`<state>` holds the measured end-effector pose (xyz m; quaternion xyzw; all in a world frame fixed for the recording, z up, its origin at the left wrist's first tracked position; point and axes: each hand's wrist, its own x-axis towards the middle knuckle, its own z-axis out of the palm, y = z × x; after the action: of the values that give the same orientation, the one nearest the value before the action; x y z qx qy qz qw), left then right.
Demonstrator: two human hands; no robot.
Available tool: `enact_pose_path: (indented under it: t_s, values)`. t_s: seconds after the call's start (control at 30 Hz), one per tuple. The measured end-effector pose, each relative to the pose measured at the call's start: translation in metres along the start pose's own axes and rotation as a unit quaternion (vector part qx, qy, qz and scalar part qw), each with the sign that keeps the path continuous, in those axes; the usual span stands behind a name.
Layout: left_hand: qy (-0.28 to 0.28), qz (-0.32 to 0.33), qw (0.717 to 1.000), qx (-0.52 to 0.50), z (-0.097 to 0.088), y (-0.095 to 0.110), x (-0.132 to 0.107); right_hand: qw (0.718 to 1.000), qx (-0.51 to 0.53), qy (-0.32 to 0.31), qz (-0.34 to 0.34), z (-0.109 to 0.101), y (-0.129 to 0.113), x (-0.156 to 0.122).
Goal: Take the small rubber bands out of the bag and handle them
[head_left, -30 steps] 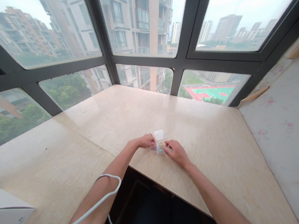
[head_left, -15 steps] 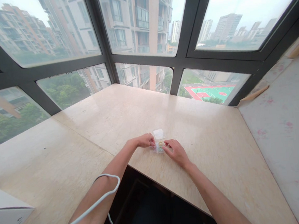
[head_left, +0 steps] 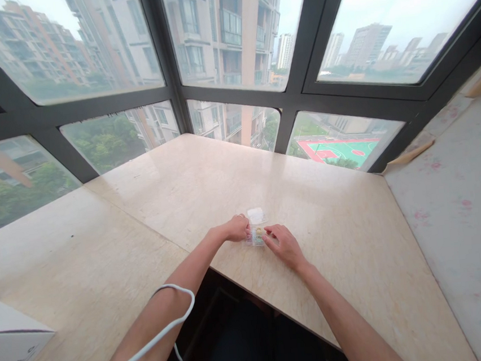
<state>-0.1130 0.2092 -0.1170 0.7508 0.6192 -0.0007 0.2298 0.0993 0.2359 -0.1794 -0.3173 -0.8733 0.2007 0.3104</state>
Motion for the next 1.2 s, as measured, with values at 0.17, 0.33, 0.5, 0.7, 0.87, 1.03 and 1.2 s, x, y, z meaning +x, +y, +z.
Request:
enact_pose_path:
  t_s: [0.17, 0.33, 0.5, 0.7, 0.87, 1.03, 1.2]
  values:
    - [0.024, -0.008, 1.000, -0.006, 0.004, 0.003, -0.003, 1.000, 0.001, -0.004, 0.003, -0.001, -0.002, 0.000]
    - [0.053, -0.009, 0.998, -0.040, 0.011, -0.002, -0.002, 1.000, 0.003, -0.005, 0.001, -0.001, -0.002, 0.000]
    - [0.094, -0.012, 0.990, -0.107, 0.015, -0.008, -0.001, 1.000, 0.007, -0.003, -0.004, -0.001, -0.001, 0.000]
    - [0.156, -0.020, 0.966, -0.204, 0.017, -0.014, -0.005, 1.000, 0.008, -0.006, 0.004, 0.000, -0.001, 0.000]
    - [0.236, -0.047, 0.928, -0.286, 0.017, -0.014, -0.008, 1.000, 0.005, -0.006, 0.007, -0.001, -0.001, 0.000]
    - [0.235, -0.087, 0.739, -0.626, 0.017, -0.014, -0.019, 1.000, 0.003, -0.004, 0.004, 0.000, -0.001, 0.000]
    - [0.146, -0.095, 0.598, -0.782, 0.021, -0.020, -0.037, 1.000, 0.003, -0.001, 0.009, 0.000, -0.001, -0.001]
